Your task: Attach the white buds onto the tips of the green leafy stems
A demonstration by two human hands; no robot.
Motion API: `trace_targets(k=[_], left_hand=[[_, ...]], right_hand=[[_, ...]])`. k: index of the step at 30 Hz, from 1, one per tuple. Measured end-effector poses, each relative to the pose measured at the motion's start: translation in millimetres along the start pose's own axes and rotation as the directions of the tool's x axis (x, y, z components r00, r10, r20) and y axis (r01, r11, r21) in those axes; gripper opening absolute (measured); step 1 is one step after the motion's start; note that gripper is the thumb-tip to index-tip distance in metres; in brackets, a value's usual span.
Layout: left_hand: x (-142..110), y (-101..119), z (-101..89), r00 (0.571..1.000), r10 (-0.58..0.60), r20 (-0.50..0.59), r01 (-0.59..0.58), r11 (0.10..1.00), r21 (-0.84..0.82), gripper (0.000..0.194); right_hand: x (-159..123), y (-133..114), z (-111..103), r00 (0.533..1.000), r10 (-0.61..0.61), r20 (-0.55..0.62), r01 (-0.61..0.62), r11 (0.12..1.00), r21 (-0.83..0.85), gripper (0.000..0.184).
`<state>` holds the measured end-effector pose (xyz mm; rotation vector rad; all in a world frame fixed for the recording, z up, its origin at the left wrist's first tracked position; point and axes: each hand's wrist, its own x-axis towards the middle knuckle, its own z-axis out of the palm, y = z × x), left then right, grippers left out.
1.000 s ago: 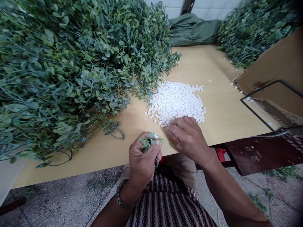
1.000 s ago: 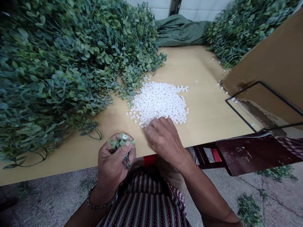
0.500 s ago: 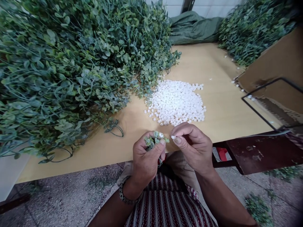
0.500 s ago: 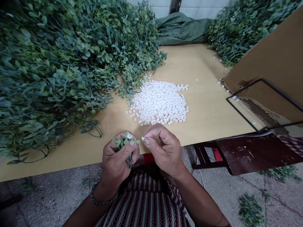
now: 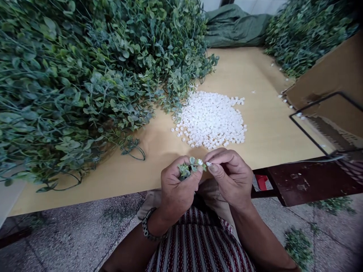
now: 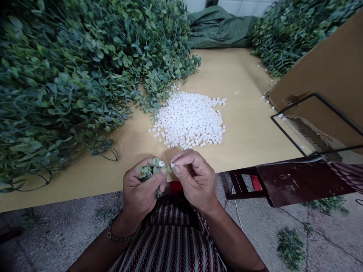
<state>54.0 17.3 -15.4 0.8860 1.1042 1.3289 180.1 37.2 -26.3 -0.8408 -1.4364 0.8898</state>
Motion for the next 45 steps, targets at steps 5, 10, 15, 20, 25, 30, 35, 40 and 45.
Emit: trace_targets(k=[5, 10, 15, 20, 25, 30, 35, 40, 45], left_hand=[[0.0, 4.2, 2.7, 0.999, 0.003, -0.033, -0.001, 0.998, 0.070, 0.025], [0.4, 7.1, 5.8, 0.997, 0.023, -0.080, -0.012, 0.991, 0.137, 0.024], [0.4, 4.6, 6.3, 0.996, 0.039, -0.077, -0.027, 0.987, 0.157, 0.022], [0.5, 6.3, 6.5, 0.997, 0.028, -0.076, -0.016, 0.988, 0.156, 0.020], [0.9, 4.8, 8.2, 0.995, 0.060, -0.082, -0.045, 0.984, 0.171, 0.022], [-0.9, 2.6, 8.9, 0.992, 0.077, -0.102, -0.060, 0.985, 0.161, 0.022], [-0.8, 1.9, 9.5, 0.993, 0.058, -0.099, -0.042, 0.986, 0.159, 0.020], [1.3, 3.7, 7.6, 0.997, 0.034, -0.066, -0.025, 0.991, 0.133, 0.021], [2.3, 11.8, -4.6, 0.997, -0.039, 0.073, 0.035, 0.998, 0.055, 0.010]], right_hand=[[-1.6, 1.4, -1.2, 0.997, -0.075, 0.001, 0.075, 0.992, -0.104, 0.014], [-2.9, 2.7, -2.9, 0.971, -0.235, 0.037, 0.236, 0.940, -0.245, 0.022], [-6.3, 8.2, -1.1, 0.955, -0.297, -0.002, 0.282, 0.912, -0.298, 0.024], [-7.7, 13.8, 2.1, 0.945, -0.324, -0.043, 0.301, 0.915, -0.268, 0.024], [-8.1, 16.5, 4.1, 0.942, -0.329, -0.064, 0.305, 0.922, -0.237, 0.026], [-8.0, 17.6, 3.8, 0.938, -0.342, -0.061, 0.312, 0.905, -0.289, 0.021], [-9.2, 18.8, 3.9, 0.941, -0.336, -0.037, 0.315, 0.910, -0.268, 0.020], [-10.0, 16.4, 6.0, 0.939, -0.339, -0.051, 0.315, 0.912, -0.265, 0.022], [0.2, 9.1, -12.0, 0.947, -0.321, -0.013, 0.299, 0.897, -0.325, 0.015]])
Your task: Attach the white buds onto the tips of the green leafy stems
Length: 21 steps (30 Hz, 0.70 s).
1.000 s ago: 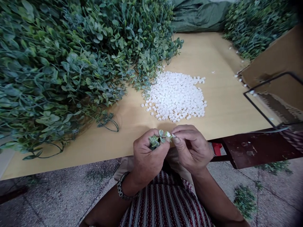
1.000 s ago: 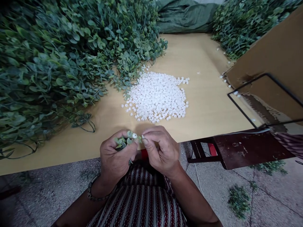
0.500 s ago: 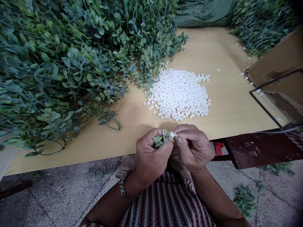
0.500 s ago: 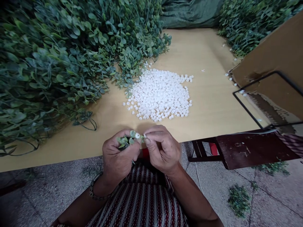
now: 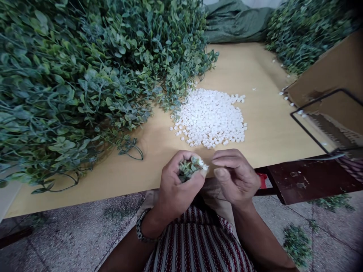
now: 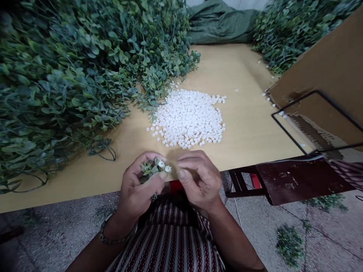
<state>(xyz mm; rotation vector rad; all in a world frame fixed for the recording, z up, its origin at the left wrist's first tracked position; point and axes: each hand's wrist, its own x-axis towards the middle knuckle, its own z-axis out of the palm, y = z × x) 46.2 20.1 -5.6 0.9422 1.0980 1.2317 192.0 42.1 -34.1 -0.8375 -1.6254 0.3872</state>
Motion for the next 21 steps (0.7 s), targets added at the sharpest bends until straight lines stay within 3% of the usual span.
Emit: trace_targets(k=[3, 5, 8, 12, 17, 21], left_hand=[[-0.6, 0.9, -5.2, 0.996, -0.027, 0.087, 0.041, 0.985, -0.167, 0.018], [-0.8, 0.5, -5.0, 0.992, -0.076, 0.102, 0.099, 0.966, -0.238, 0.013], [-0.6, 0.5, -1.6, 0.991, -0.104, 0.087, 0.117, 0.980, -0.162, 0.011], [0.8, -0.5, 0.8, 0.996, -0.037, 0.082, 0.036, 0.999, 0.017, 0.014], [-0.4, -6.1, -2.8, 0.995, -0.035, 0.093, 0.028, 0.997, 0.069, 0.023], [-2.6, -5.8, -5.2, 0.987, -0.011, 0.163, 0.005, 0.999, 0.037, 0.024]], right_hand=[[13.7, 9.2, -15.8, 0.999, -0.037, -0.030, 0.032, 0.985, -0.172, 0.014], [21.7, 15.7, -22.7, 0.997, -0.022, 0.069, 0.043, 0.949, -0.314, 0.013], [27.3, 22.5, -24.3, 0.970, -0.008, 0.244, 0.127, 0.869, -0.478, 0.010], [24.6, 26.8, -18.9, 0.945, -0.008, 0.327, 0.215, 0.769, -0.602, 0.012], [19.7, 29.8, -19.6, 0.961, -0.044, 0.271, 0.203, 0.778, -0.594, 0.012], [18.8, 18.6, -23.0, 0.995, 0.027, 0.095, 0.006, 0.943, -0.332, 0.011]])
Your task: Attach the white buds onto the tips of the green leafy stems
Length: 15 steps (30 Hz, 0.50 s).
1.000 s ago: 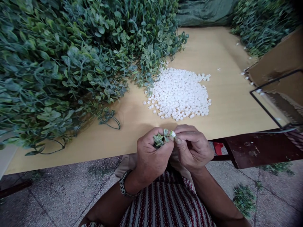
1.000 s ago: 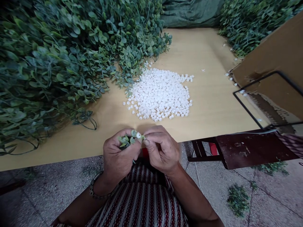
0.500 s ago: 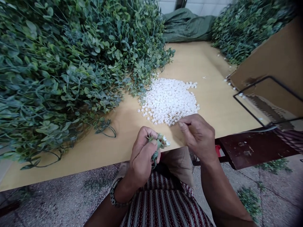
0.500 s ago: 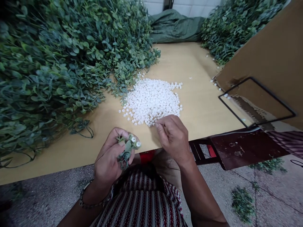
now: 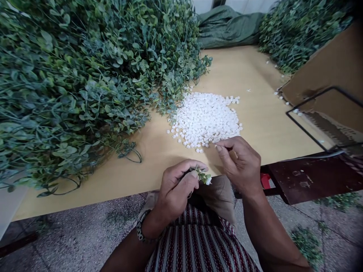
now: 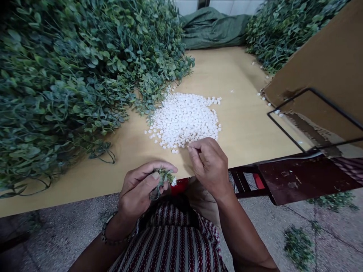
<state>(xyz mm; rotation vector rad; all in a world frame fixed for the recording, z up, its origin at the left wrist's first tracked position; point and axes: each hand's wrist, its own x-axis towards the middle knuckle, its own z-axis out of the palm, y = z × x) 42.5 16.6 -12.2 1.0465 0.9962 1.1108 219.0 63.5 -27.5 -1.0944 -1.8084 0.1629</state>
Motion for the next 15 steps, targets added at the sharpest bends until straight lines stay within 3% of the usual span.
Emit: trace_targets(k=[3, 5, 9, 15], left_hand=[[0.1, 1.4, 0.1, 0.999, 0.046, 0.008, -0.047, 0.999, 0.020, 0.022], [0.9, 2.0, 0.7, 0.995, 0.098, -0.004, -0.098, 0.992, 0.076, 0.020], [2.4, 4.1, 2.2, 0.981, 0.193, 0.018, -0.194, 0.967, 0.163, 0.021], [4.4, 9.5, 2.9, 0.978, 0.198, 0.064, -0.207, 0.945, 0.253, 0.023]], right_hand=[[-1.1, -15.6, -3.7, 0.990, 0.125, 0.062, -0.138, 0.934, 0.331, 0.010], [-2.2, -24.8, -3.3, 0.983, 0.143, 0.119, -0.182, 0.874, 0.451, 0.009], [-5.1, -33.7, 2.4, 0.972, 0.132, 0.192, -0.219, 0.800, 0.558, 0.008], [-9.7, -35.8, 7.5, 0.962, 0.168, 0.213, -0.264, 0.761, 0.592, 0.007]])
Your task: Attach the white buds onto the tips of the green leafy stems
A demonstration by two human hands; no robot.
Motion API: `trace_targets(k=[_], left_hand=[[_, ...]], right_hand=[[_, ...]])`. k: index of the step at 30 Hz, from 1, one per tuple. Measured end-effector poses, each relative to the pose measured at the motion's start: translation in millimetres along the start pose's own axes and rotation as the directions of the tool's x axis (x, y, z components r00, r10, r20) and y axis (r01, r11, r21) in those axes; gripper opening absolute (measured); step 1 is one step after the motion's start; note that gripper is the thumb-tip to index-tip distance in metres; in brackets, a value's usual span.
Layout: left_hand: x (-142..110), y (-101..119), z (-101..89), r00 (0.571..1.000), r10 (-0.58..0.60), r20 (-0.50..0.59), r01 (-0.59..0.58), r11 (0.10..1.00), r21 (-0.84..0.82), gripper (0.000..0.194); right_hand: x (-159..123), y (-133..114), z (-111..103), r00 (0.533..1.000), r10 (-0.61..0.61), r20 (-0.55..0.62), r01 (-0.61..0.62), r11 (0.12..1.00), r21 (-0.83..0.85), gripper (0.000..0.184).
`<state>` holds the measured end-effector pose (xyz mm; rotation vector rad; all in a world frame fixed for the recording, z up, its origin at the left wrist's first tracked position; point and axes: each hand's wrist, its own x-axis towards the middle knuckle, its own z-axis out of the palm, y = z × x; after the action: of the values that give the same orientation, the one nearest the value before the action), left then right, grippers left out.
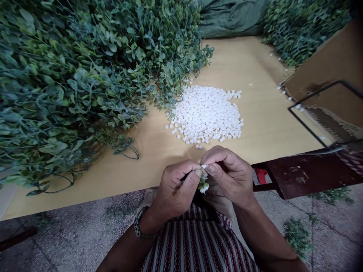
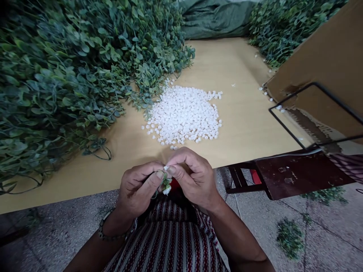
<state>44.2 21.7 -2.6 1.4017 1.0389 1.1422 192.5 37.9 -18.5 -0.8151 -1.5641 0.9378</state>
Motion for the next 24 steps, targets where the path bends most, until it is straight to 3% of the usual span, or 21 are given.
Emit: trace_targets(k=[12, 24], left_hand=[[-0.2, -2.9, 0.9, 0.997, 0.071, 0.017, -0.072, 0.997, 0.027, 0.024], [0.6, -2.3, 1.1, 0.996, 0.088, 0.009, -0.088, 0.996, 0.023, 0.024]], right_hand=[[-4.8, 3.4, -0.2, 0.998, -0.054, -0.023, 0.053, 0.998, -0.042, 0.013], [-8.3, 5.3, 2.1, 0.984, -0.169, -0.050, 0.157, 0.970, -0.186, 0.017]])
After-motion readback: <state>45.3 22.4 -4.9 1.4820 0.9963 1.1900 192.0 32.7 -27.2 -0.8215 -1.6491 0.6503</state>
